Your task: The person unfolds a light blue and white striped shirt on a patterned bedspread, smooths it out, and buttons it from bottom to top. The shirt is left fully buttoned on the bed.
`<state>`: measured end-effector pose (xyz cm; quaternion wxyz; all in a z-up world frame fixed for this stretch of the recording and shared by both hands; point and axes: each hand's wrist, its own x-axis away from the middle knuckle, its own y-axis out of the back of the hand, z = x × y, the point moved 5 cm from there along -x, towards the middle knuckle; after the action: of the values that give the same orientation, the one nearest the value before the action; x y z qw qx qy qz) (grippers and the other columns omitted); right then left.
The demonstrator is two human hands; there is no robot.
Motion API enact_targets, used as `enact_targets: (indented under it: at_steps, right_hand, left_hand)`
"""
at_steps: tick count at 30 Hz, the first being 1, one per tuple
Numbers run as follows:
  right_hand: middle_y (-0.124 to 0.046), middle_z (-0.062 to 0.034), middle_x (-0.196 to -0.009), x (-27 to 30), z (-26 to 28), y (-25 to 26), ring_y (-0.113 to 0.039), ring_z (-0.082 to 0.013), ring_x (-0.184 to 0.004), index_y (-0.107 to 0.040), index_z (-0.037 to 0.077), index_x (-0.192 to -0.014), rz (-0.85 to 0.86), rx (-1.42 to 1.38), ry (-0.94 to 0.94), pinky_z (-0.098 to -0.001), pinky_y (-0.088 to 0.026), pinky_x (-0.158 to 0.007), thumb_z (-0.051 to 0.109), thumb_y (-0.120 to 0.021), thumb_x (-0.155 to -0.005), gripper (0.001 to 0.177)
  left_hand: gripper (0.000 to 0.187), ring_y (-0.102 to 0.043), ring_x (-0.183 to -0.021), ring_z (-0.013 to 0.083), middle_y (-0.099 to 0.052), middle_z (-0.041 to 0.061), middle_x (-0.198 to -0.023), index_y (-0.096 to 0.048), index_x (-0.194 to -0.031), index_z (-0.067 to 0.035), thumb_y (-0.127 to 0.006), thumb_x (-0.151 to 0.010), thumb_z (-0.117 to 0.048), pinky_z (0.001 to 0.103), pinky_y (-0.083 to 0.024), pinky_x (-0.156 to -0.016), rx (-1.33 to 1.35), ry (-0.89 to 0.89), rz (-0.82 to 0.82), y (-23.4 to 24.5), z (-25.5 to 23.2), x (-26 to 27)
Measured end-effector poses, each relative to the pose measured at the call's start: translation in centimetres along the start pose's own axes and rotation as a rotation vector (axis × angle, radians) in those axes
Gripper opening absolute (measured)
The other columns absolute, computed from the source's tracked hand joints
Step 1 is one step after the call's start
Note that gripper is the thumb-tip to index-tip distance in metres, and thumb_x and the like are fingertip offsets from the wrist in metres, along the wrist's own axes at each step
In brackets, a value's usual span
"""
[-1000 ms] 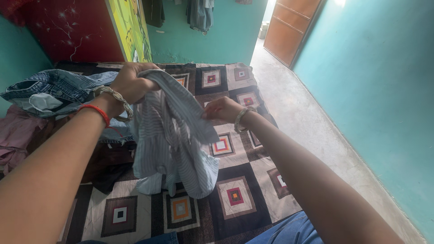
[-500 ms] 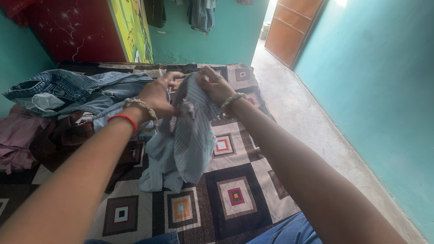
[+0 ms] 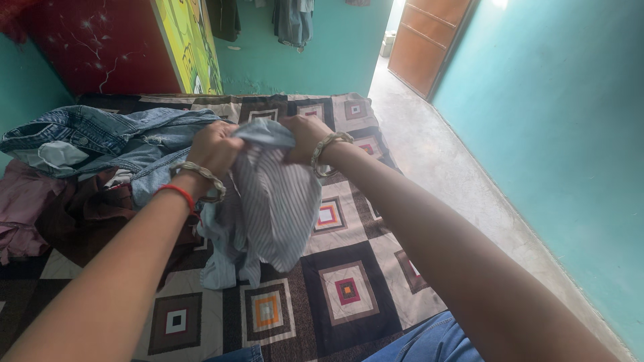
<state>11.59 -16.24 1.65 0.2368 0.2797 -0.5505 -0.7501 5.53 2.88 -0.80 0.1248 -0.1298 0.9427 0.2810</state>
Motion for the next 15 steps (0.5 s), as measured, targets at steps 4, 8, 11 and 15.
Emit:
enact_targets:
  at_steps: [4,8,11,15]
  right_hand:
    - [-0.078,-0.0076,-0.102,0.2,-3.0,0.2,-0.074,-0.0229,-0.094,-0.080,0.014,-0.111,-0.087,-0.179,-0.214,-0.0390,-0.057,-0.089,0.033,-0.081,-0.085,0.032]
    - [-0.077,-0.0053,-0.101,-0.4,-3.3,0.1,-0.072,-0.0143,-0.088,-0.073,0.008,-0.119,-0.090,-0.900,-0.214,-0.0336,-0.057,-0.079,0.019,-0.076,-0.084,0.036]
    - [-0.074,-0.0056,-0.100,0.0,-2.7,0.2,-0.069,-0.0133,-0.084,-0.069,0.008,-0.124,-0.089,-1.221,-0.283,-0.0322,-0.056,-0.072,0.017,-0.072,-0.088,0.037]
    - [-0.075,-0.0056,-0.107,0.9,0.6,1.8,-0.071,-0.0119,-0.092,-0.070,0.001,-0.125,-0.018,-1.258,-0.170,-0.0287,-0.058,-0.082,0.019,-0.066,-0.093,0.037]
  left_hand:
    - [0.037,-0.060,-0.085,0.0175,-0.071,0.008,-0.094,-0.073,-0.120,-0.003,-0.055,-0.093,-0.021,0.031,-0.048,-0.079,0.438,0.112,0.116,0.6,-0.4,0.2]
    - [0.060,-0.073,-0.096,0.0195,-0.073,0.004,-0.105,-0.061,-0.121,-0.007,-0.085,-0.074,-0.036,0.032,-0.056,-0.085,0.090,0.202,0.137,1.2,-2.1,1.0]
    - [0.085,-0.072,-0.102,0.0280,-0.073,0.014,-0.110,-0.066,-0.120,-0.004,-0.099,-0.049,-0.037,0.038,-0.055,-0.092,-0.366,-0.073,0.197,1.2,-4.2,1.0]
    - [0.053,-0.073,-0.098,0.0368,-0.075,0.019,-0.102,-0.076,-0.100,-0.006,-0.088,-0.066,-0.046,0.044,-0.058,-0.091,-0.648,-0.028,0.128,2.6,-4.2,1.0]
